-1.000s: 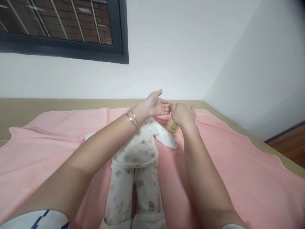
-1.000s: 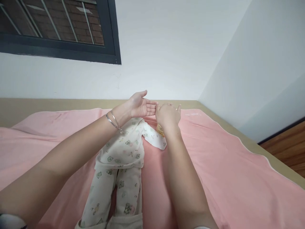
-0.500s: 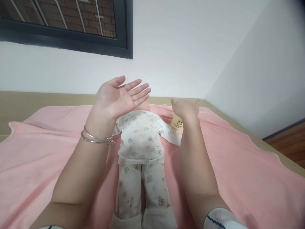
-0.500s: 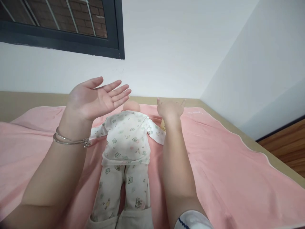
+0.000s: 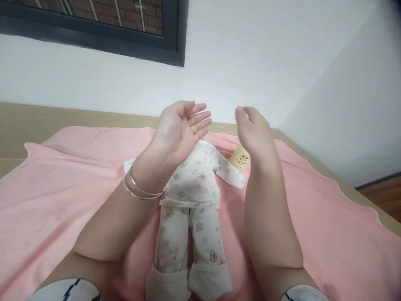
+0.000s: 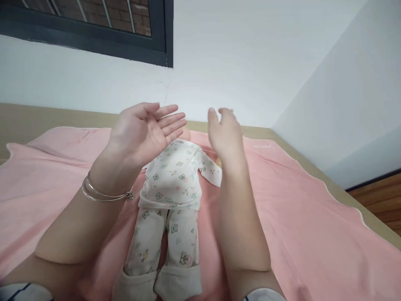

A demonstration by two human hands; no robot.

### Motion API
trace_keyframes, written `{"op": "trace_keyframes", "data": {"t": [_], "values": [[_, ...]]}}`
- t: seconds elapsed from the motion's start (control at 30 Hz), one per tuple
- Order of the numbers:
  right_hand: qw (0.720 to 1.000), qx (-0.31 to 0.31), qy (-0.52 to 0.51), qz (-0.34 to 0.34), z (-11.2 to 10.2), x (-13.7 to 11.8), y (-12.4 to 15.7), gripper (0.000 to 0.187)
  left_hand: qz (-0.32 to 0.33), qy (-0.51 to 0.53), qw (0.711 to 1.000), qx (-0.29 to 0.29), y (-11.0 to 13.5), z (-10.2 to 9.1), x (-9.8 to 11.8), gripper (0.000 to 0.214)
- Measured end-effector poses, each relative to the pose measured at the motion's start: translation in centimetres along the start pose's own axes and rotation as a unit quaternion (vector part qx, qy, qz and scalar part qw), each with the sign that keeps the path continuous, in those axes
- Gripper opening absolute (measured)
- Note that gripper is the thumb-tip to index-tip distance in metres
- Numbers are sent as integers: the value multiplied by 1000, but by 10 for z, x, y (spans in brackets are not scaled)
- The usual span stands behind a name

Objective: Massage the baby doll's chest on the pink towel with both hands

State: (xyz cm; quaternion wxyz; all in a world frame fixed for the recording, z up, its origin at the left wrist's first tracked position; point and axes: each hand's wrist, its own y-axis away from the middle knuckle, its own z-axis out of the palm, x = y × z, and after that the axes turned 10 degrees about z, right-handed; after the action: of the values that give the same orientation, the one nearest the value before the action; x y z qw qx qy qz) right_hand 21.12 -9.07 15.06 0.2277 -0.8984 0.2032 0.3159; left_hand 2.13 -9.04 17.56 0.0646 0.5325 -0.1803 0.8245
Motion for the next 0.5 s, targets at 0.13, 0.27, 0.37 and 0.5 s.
{"op": "trace_keyframes", "data": {"t": [0.13, 0.27, 0.37, 0.5], "values": [[978, -84, -142, -126, 30, -44, 54, 81, -40, 12, 999, 11, 17, 18, 8, 50], [950, -176, -165, -201, 35, -73, 121, 73, -19, -5, 996, 87, 29, 13, 34, 59], [924, -212, -121, -294, 15, -80, 155, 82, 52, -39, 995, 78, 30, -1, 45, 63], [907, -220, -175, -315, -4, -79, 158, 87, 106, -64, 988, 88, 27, -2, 30, 66]]}}
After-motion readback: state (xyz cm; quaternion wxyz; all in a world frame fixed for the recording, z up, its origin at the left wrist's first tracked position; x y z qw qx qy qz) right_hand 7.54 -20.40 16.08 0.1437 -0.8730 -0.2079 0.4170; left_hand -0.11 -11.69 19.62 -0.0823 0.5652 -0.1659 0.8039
